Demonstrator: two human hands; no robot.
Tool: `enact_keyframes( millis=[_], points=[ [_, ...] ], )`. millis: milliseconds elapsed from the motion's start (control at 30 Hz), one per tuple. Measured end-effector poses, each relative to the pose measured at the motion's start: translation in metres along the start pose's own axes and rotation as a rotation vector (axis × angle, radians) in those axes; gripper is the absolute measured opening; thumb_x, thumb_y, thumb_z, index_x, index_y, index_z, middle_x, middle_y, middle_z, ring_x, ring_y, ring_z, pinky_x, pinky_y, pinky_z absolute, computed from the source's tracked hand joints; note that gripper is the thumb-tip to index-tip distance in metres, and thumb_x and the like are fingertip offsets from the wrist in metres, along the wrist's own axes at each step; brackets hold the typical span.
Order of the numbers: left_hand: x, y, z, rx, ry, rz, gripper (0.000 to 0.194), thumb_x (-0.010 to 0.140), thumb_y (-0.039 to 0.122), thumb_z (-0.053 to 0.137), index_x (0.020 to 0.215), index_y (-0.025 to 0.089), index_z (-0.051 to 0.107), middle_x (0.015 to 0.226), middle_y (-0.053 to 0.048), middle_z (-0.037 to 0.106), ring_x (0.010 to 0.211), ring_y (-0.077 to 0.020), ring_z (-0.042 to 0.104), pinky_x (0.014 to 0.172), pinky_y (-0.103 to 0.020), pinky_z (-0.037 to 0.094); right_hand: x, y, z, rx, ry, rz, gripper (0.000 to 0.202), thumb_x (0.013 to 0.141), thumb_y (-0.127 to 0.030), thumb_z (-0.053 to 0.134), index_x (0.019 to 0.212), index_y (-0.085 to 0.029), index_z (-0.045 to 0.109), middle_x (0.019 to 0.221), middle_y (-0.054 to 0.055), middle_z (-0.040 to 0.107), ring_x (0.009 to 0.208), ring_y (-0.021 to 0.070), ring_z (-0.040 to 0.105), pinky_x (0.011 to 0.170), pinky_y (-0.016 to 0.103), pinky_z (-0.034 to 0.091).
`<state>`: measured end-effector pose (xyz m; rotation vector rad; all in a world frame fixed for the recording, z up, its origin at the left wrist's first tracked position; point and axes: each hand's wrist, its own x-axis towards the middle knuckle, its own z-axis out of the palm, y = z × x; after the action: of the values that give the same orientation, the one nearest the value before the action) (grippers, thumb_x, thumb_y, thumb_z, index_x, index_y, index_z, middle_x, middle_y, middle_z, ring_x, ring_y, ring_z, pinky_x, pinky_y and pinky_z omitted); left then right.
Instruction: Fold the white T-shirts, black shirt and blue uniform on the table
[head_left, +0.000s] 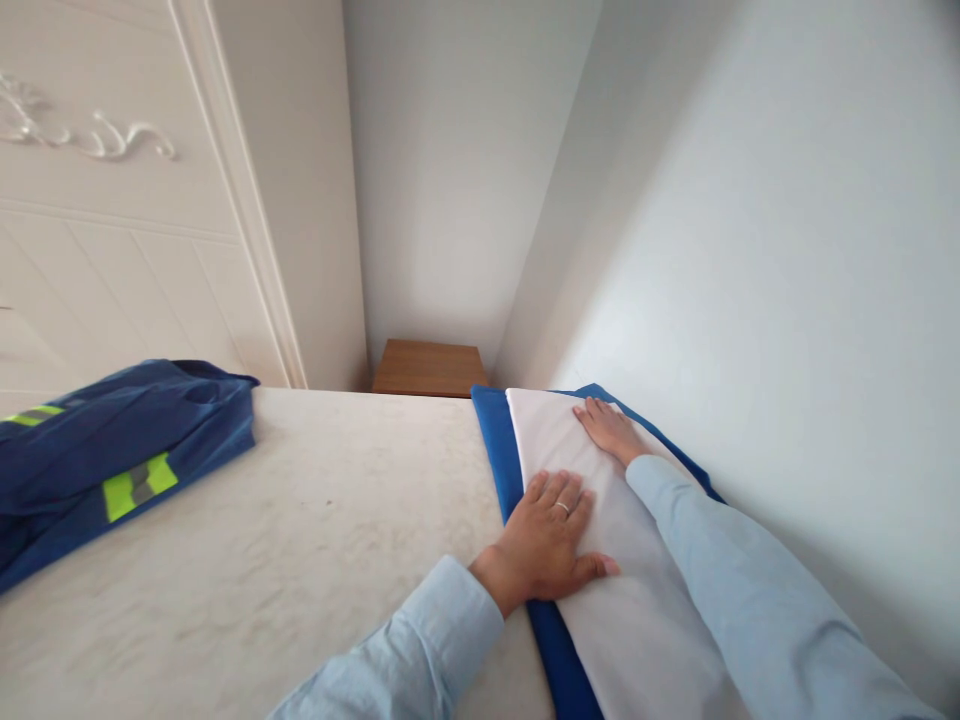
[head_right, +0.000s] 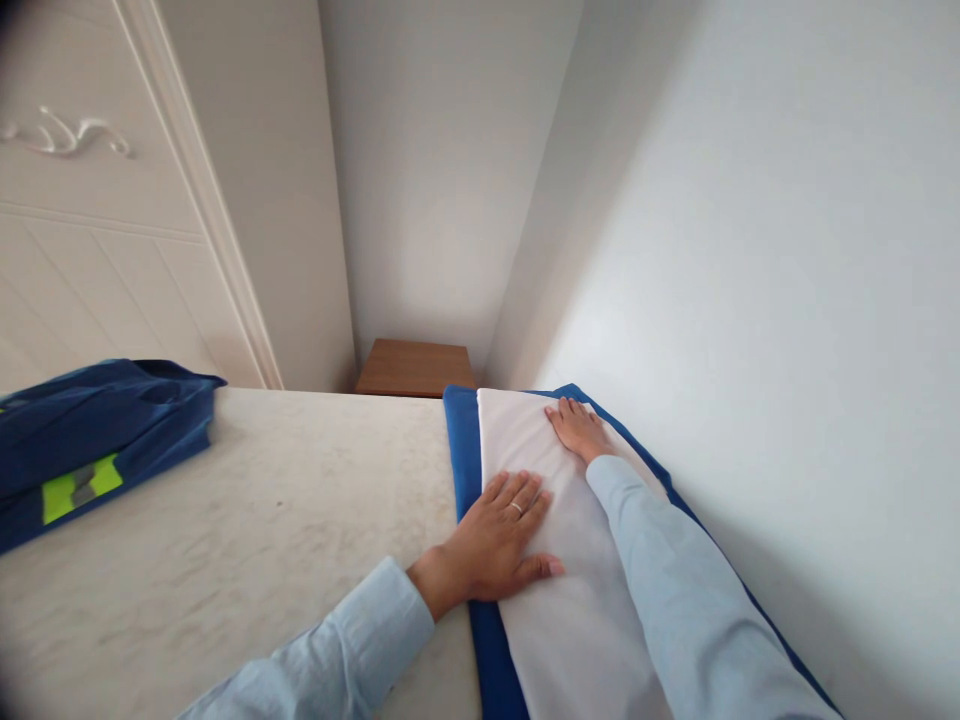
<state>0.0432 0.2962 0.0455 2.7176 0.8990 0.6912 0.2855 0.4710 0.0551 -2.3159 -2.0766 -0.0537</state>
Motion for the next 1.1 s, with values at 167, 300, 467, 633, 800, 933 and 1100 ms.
enact_keyframes(
  millis=[167, 300, 467, 633, 800, 933, 1100],
  points=[
    [0.001, 0.001, -0.003, -0.010, -0.004, -0.004, 0.086, 0.095, 0.074, 0.033, 0.150, 0.008, 0.044, 0.157, -0.020, 0.041, 0.149, -0.0354, 0.032, 0.126, -0.052, 0.020, -0.002, 0.001, 0.001, 0.005, 0.039, -0.015, 0.060, 0.105, -0.048, 0.021, 0.149, -0.013, 0.042, 0.159, 0.018, 0.038, 0.147, 0.0305, 0.036, 0.118, 0.052, 0.030],
    [0.001, 0.004, -0.009, -0.017, -0.036, -0.021, 0.085, 0.096, 0.072, 0.034, 0.150, 0.007, 0.043, 0.158, -0.021, 0.039, 0.150, -0.0361, 0.031, 0.126, -0.052, 0.021, -0.004, 0.001, 0.003, 0.026, 0.081, -0.017, 0.059, 0.105, -0.047, 0.023, 0.147, -0.012, 0.045, 0.156, 0.017, 0.042, 0.147, 0.0285, 0.037, 0.119, 0.048, 0.030],
    [0.002, 0.004, -0.013, 0.005, -0.051, -0.003, 0.079, 0.097, 0.068, 0.039, 0.147, 0.008, 0.046, 0.156, -0.020, 0.043, 0.148, -0.0357, 0.034, 0.124, -0.053, 0.024, -0.005, 0.001, 0.007, 0.070, 0.150, -0.003, 0.061, 0.104, -0.045, 0.026, 0.149, -0.008, 0.042, 0.156, 0.019, 0.043, 0.146, 0.0284, 0.038, 0.119, 0.044, 0.031],
    [0.005, 0.004, -0.015, -0.010, 0.012, 0.032, 0.057, 0.102, 0.054, 0.041, 0.134, 0.010, 0.057, 0.146, -0.017, 0.055, 0.141, -0.0349, 0.044, 0.120, -0.054, 0.031, -0.007, 0.004, 0.008, 0.122, 0.409, 0.082, 0.069, 0.099, -0.042, 0.037, 0.150, 0.006, 0.034, 0.156, 0.030, 0.035, 0.147, 0.0329, 0.036, 0.117, 0.040, 0.033],
    [0.014, 0.000, -0.018, -0.213, 0.081, -0.148, 0.031, 0.103, 0.027, 0.038, 0.097, 0.014, 0.066, 0.103, -0.012, 0.073, 0.099, -0.0245, 0.066, 0.096, -0.040, 0.051, -0.005, 0.008, 0.007, 0.108, 0.241, 0.042, 0.052, 0.101, -0.039, 0.028, 0.120, -0.011, 0.067, 0.118, 0.020, 0.069, 0.112, 0.0316, 0.064, 0.097, 0.041, 0.047],
    [0.017, -0.009, -0.017, -0.403, 0.247, -0.340, 0.025, 0.097, 0.018, 0.038, 0.093, 0.017, 0.063, 0.103, -0.011, 0.072, 0.095, -0.0240, 0.065, 0.089, -0.038, 0.052, -0.004, 0.009, 0.006, 0.165, 0.289, 0.056, 0.048, 0.099, -0.040, 0.034, 0.118, -0.012, 0.068, 0.119, 0.019, 0.069, 0.109, 0.0310, 0.064, 0.093, 0.039, 0.047],
    [0.020, -0.020, -0.016, -0.675, 0.393, -0.471, 0.020, 0.091, 0.017, 0.044, 0.082, 0.020, 0.061, 0.094, -0.008, 0.072, 0.091, -0.0218, 0.065, 0.087, -0.035, 0.050, -0.006, 0.010, 0.004, 0.304, 0.416, 0.061, 0.036, 0.092, -0.027, 0.042, 0.110, -0.014, 0.070, 0.116, 0.016, 0.070, 0.107, 0.0267, 0.064, 0.096, 0.034, 0.046]
  ],
)
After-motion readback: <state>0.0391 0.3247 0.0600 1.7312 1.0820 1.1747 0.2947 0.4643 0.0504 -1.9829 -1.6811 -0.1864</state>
